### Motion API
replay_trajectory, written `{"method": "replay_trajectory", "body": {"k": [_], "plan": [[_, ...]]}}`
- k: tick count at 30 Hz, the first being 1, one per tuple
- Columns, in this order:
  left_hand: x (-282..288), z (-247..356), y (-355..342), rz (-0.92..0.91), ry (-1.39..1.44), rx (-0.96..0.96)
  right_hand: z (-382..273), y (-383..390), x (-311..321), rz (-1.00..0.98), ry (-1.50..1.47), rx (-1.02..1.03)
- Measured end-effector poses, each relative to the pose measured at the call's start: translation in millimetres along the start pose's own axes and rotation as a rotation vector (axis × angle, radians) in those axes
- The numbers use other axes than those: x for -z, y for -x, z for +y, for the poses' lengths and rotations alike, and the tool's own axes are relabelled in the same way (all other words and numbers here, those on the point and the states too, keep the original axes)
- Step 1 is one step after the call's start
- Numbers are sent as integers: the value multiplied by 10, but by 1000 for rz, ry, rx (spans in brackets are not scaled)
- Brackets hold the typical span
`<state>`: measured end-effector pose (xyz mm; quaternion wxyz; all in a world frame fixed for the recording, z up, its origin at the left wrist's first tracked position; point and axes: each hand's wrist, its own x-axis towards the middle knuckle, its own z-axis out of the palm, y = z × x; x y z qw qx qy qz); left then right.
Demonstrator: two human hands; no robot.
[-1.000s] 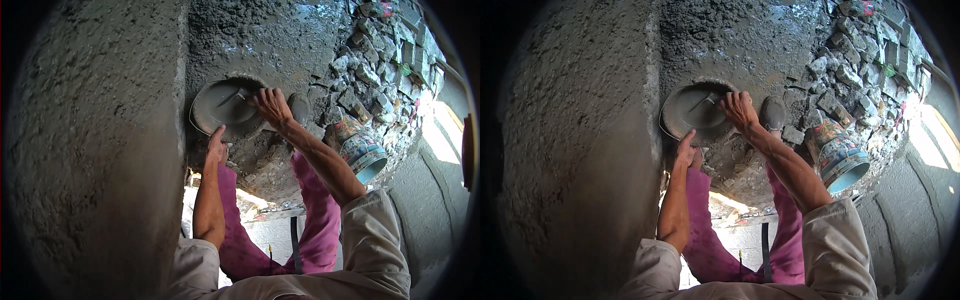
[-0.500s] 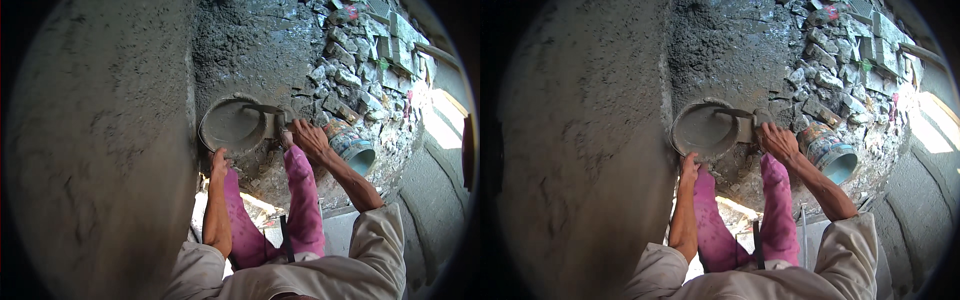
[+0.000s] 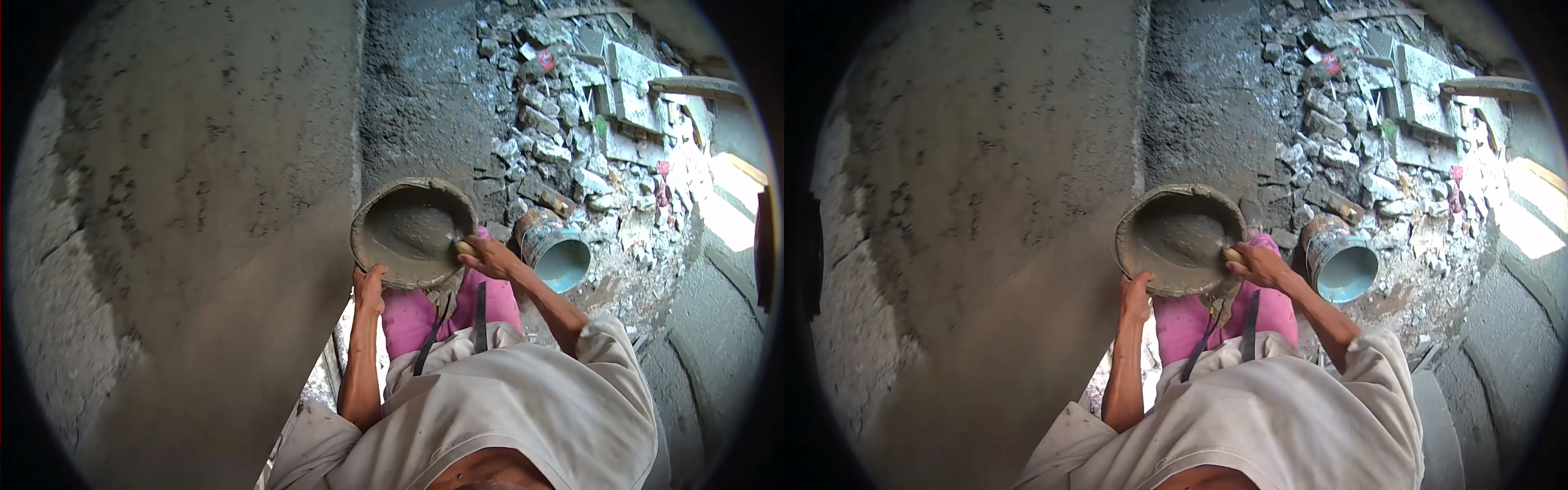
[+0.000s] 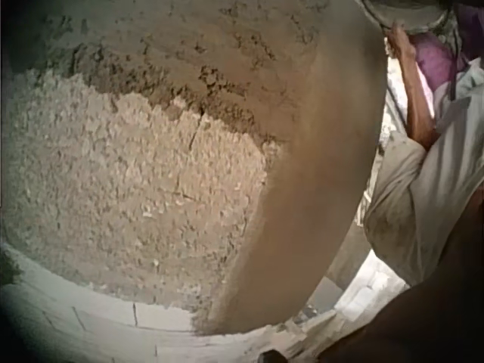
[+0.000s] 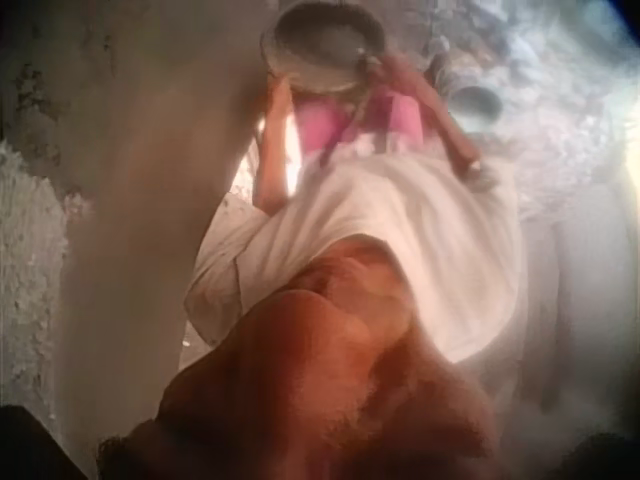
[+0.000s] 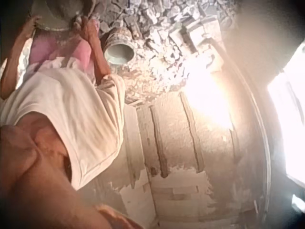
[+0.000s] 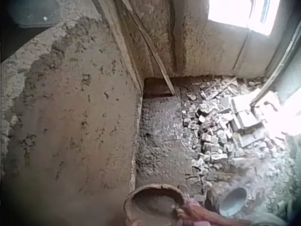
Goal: The person scoops mortar from a bucket with a trowel, spreads it onto a wall, and then levels the wet surface using a long straight board.
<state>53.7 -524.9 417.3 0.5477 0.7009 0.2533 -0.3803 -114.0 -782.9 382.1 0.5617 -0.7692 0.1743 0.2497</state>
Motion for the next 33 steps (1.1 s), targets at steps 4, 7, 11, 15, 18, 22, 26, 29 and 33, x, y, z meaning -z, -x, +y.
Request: {"method": "replay_trajectory", "body": {"k": [4, 7, 11, 15, 18, 22, 26, 29, 33], "plan": [[-409, 401, 370, 83, 13, 97, -414, 392, 499, 32, -25, -78], [-565, 292, 23, 29, 134, 188, -586, 360, 772, 99, -14, -118], [-632, 231, -602, -89, 139, 254, -790, 140, 979, 236, -137, -27], [-863, 591, -1044, -16, 43, 335, -1077, -176, 1032, 253, -386, -114], [-813, 606, -1527, -42, 167, 429, -1174, -571, 1127, 221, -920, -175], [-917, 833, -1773, 69, 132, 332, -950, -1243, 1454, 374, -1211, -144], [-1137, 919, -2016, 234, 149, 291, -338, -1883, 1994, 784, -1225, -8], [-929, 614, -2290, 284, 243, 390, -22, -2458, 2541, 1205, -992, 4], [-762, 350, -2310, 353, 251, 549, -51, -3657, 2744, 1569, -713, -156]]}}
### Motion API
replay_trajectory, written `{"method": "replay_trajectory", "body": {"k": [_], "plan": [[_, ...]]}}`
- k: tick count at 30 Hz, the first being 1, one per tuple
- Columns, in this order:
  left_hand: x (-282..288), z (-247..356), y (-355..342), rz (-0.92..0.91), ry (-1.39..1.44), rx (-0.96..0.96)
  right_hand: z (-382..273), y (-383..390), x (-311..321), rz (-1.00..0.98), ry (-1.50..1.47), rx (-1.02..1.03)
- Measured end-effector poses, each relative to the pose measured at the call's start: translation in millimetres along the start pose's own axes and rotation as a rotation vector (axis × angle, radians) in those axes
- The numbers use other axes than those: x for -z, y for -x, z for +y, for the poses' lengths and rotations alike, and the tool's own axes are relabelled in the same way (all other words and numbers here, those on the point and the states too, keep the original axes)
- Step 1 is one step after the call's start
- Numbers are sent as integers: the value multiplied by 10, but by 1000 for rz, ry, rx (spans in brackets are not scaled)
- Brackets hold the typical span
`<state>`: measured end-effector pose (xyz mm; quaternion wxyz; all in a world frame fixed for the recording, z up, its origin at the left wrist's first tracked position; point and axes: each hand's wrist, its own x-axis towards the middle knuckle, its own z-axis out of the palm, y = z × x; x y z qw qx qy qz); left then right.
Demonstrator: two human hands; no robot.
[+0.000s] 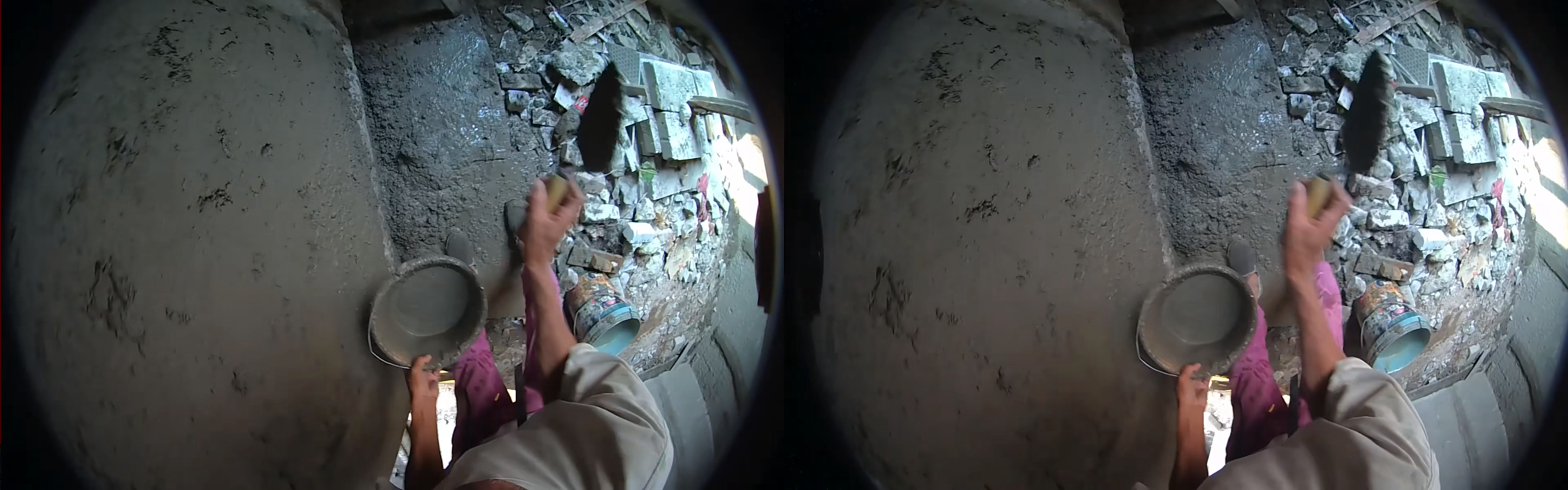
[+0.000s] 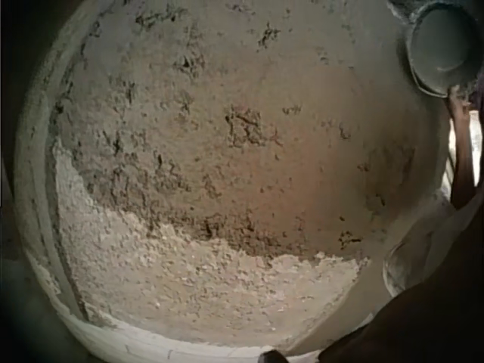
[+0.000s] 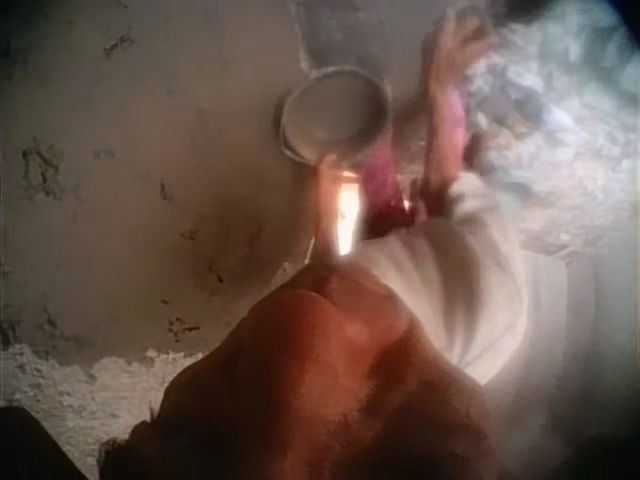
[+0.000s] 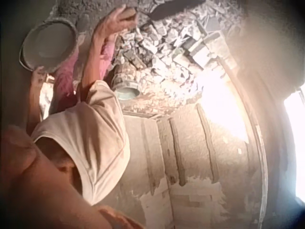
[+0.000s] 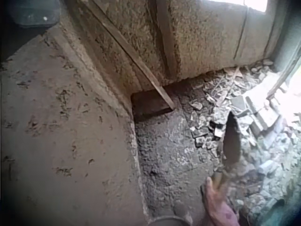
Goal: The person scoops mortar from a bucket with a trowel, spreads it onto a wall, and then levels the wet surface using a long straight board.
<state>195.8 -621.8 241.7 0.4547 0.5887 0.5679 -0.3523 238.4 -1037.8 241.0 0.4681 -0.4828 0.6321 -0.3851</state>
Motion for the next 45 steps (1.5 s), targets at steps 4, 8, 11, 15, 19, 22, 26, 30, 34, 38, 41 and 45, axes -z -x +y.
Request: {"method": "replay_trajectory", "body": {"k": [4, 8, 11, 15, 19, 22, 26, 30, 34, 38, 41, 45], "plan": [[-26, -42, 237, -41, -55, -32, 312, 1059, -1553, -242, 283, -51], [-75, -35, 392, -8, -86, -32, -1908, 2500, -1054, -1205, -332, -145], [-15, 206, 481, 11, -180, 17, -2366, 2405, -361, -1231, -500, -223], [-125, 533, 576, -300, -363, 751, -1449, 1243, 469, -1219, 175, 128], [-314, 393, 841, -96, -144, -166, -1216, 557, 1520, -1374, 966, 386], [-749, 599, 1385, -107, -193, -330, -933, 565, 1674, -1297, 1170, 299], [-1110, 760, 1731, -120, -200, -423, -680, 548, 1373, -1216, 977, 260], [-1437, 934, 1745, -220, -174, -421, -802, 77, 1232, -1438, 437, -153], [-1949, 1053, 1413, -347, 19, -90, -1201, -169, 1396, -1446, 177, -520], [-2293, 1063, 791, -347, 57, -22, -1223, -346, 1406, -1187, -35, -646], [-2400, 1065, 643, -345, 109, -22, -1181, -429, 1290, -764, -233, -497], [-2114, 1069, 314, -280, 55, -27, -708, -669, 517, -239, -144, -161]]}}
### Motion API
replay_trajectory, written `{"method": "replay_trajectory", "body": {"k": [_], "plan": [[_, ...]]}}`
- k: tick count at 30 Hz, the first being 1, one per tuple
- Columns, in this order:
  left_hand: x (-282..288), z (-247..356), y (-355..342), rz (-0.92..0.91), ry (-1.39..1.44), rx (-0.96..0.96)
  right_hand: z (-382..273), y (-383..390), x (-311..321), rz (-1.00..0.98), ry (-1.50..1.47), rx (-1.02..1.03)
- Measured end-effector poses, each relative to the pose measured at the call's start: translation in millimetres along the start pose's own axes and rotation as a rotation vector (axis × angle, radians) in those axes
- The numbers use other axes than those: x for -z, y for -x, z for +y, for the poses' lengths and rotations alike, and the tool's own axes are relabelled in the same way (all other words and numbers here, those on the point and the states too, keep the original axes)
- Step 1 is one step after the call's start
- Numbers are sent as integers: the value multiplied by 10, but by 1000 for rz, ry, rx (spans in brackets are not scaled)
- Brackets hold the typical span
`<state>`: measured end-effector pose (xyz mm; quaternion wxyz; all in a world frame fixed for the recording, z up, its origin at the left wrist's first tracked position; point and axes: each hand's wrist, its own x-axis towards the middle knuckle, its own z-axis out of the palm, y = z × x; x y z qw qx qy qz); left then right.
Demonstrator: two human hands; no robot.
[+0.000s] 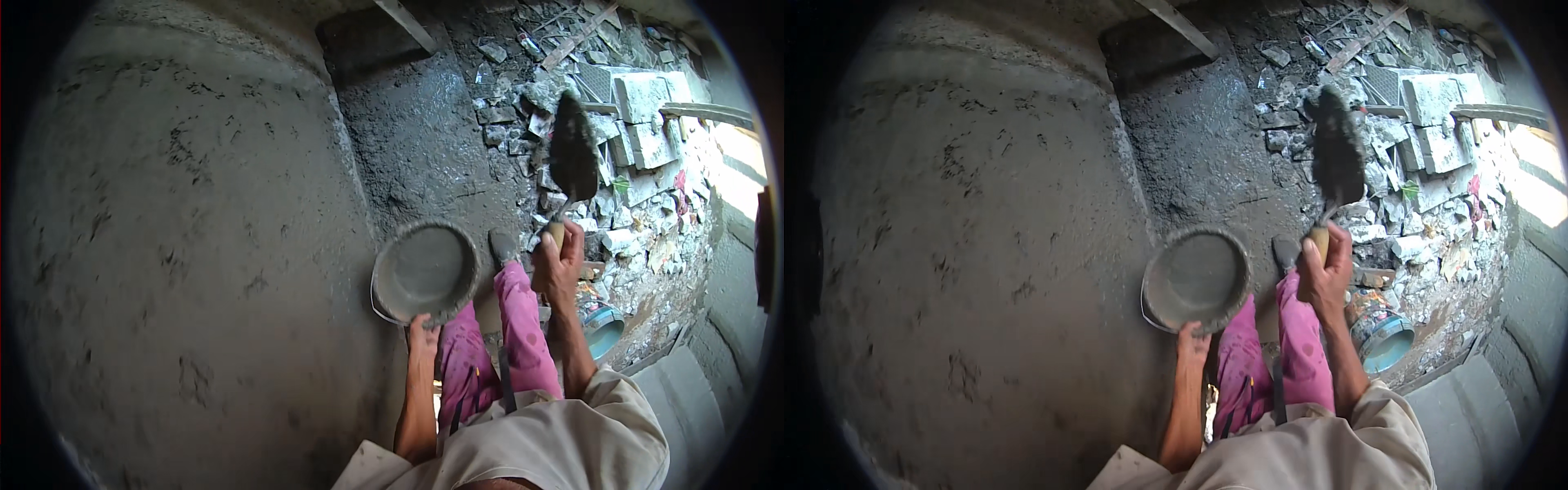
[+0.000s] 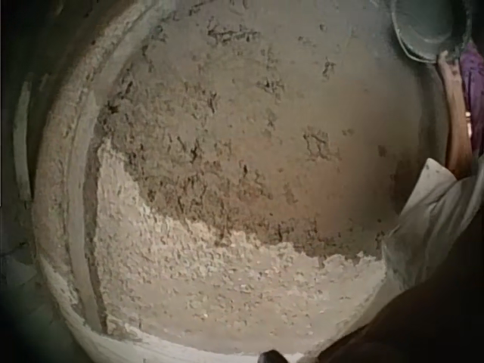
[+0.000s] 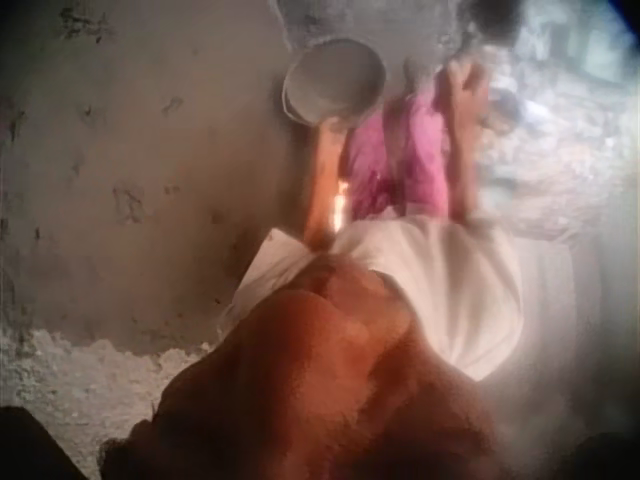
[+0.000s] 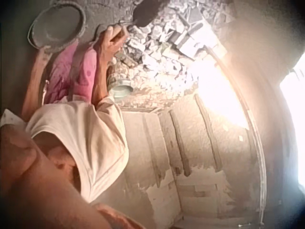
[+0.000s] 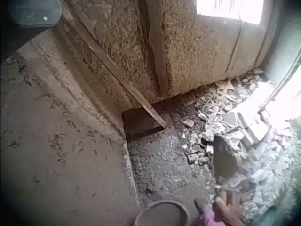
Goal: The person scoops mortar from a bucket with a trowel, spreads it onto a wall, and then levels the wet surface using a long straight board.
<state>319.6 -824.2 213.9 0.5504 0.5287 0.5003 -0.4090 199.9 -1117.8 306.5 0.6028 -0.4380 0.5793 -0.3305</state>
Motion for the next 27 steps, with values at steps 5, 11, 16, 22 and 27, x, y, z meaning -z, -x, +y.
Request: {"method": "replay_trajectory", "body": {"k": [5, 11, 16, 22, 27], "plan": [[576, -13, -159, 119, -174, 29, 1119, -132, -1981, 176, 531, 230], [1216, 85, -231, 221, -152, 82, -700, 1791, -3038, -789, -255, -52], [920, 362, -86, 269, -182, 32, -388, 1416, -1747, -882, 194, 112], [266, 689, -65, 176, -177, -117, 253, 452, -827, -963, 1445, 147], [-624, 926, 206, 145, -274, -295, 866, -42, -1042, -934, 1217, 71]]}}
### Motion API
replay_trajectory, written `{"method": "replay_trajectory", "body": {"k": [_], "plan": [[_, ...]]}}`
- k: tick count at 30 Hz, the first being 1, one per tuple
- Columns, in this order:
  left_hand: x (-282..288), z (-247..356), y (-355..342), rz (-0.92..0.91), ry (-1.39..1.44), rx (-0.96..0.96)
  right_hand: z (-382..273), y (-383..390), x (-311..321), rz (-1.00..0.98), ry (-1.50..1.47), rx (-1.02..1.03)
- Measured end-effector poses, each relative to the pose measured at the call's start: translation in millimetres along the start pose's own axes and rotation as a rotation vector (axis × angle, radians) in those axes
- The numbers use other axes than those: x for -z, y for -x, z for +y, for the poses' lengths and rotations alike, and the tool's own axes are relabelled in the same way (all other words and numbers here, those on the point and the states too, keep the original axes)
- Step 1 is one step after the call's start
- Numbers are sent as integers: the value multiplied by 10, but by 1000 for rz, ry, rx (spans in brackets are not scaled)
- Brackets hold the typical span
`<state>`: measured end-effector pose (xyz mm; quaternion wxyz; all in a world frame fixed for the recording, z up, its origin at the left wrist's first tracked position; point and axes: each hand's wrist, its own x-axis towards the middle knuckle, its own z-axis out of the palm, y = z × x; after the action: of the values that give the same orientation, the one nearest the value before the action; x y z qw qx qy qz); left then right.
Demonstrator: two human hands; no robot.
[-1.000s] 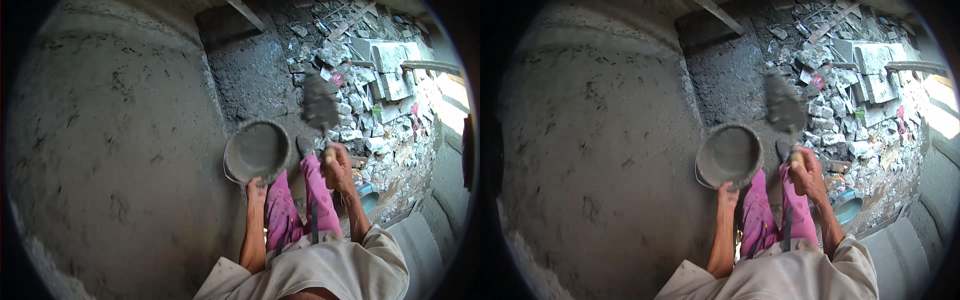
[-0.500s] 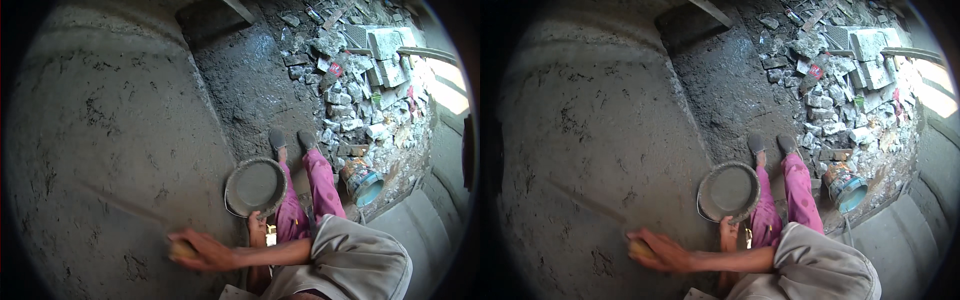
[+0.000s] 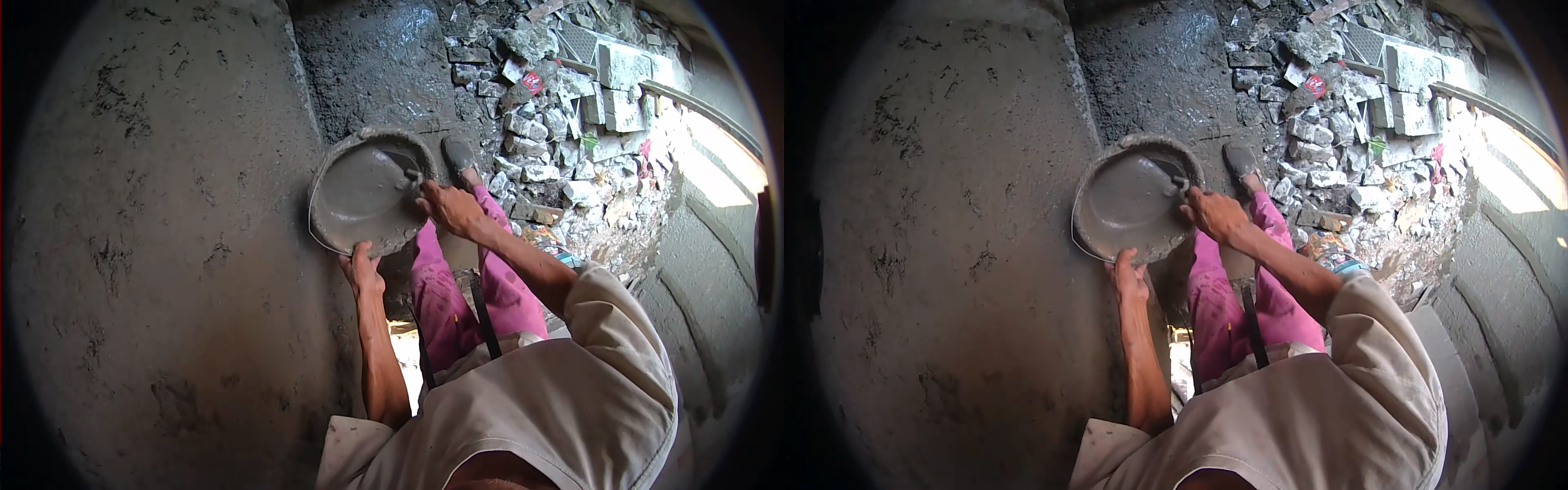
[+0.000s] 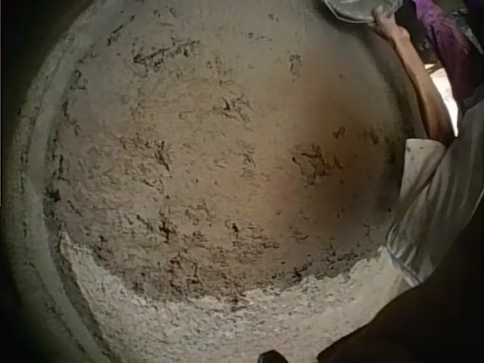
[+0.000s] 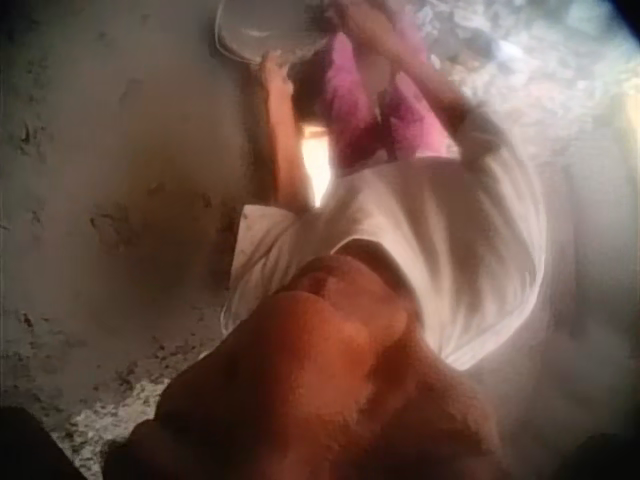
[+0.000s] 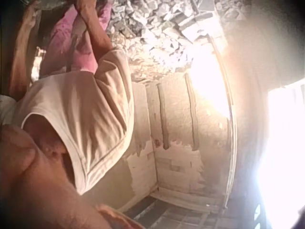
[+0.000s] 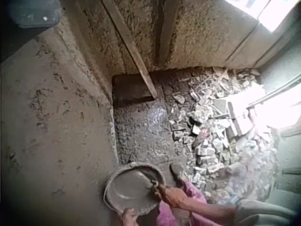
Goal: The person scoops mortar from a bucket with a trowel, spreads it onto a wall, and then levels the wet surface using a long straight board.
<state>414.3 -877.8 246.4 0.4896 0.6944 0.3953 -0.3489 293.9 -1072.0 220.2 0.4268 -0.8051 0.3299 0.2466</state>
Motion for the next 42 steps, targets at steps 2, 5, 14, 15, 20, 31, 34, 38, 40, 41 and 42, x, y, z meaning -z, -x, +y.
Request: {"method": "replay_trajectory", "body": {"k": [2, 5, 14, 15, 20, 31, 34, 38, 40, 41, 42], "plan": [[-106, 113, -64, -59, -82, -30, 107, -120, 155, -72, -231, 3], [-328, 318, -98, -76, -81, -33, 425, -57, 344, -99, -521, 59], [-504, 7, -589, -138, -19, 130, 473, 647, 1030, 75, -1395, -156], [-357, -99, -650, -126, -23, 153, 482, 623, 1034, 206, -1472, -125], [22, -435, -349, 40, -18, 233, 340, -234, 1175, 1040, -1165, -107], [864, -1085, 62, 60, 42, 336, -2876, -509, 1305, 48, -1424, 520], [1003, -1141, 74, 36, 73, 333, -2308, 47, 1357, 179, -1301, 628], [657, -838, 167, 66, -4, 344, -646, 275, 1163, 50, -231, 320], [584, -769, 107, 48, 48, 330, -164, 510, 1101, -43, 59, 213], [519, -764, 73, 27, 81, 311, 41, 557, 917, -74, 160, 141], [341, -680, 112, 22, 78, 316, 124, 543, 797, -73, 163, 134]]}}
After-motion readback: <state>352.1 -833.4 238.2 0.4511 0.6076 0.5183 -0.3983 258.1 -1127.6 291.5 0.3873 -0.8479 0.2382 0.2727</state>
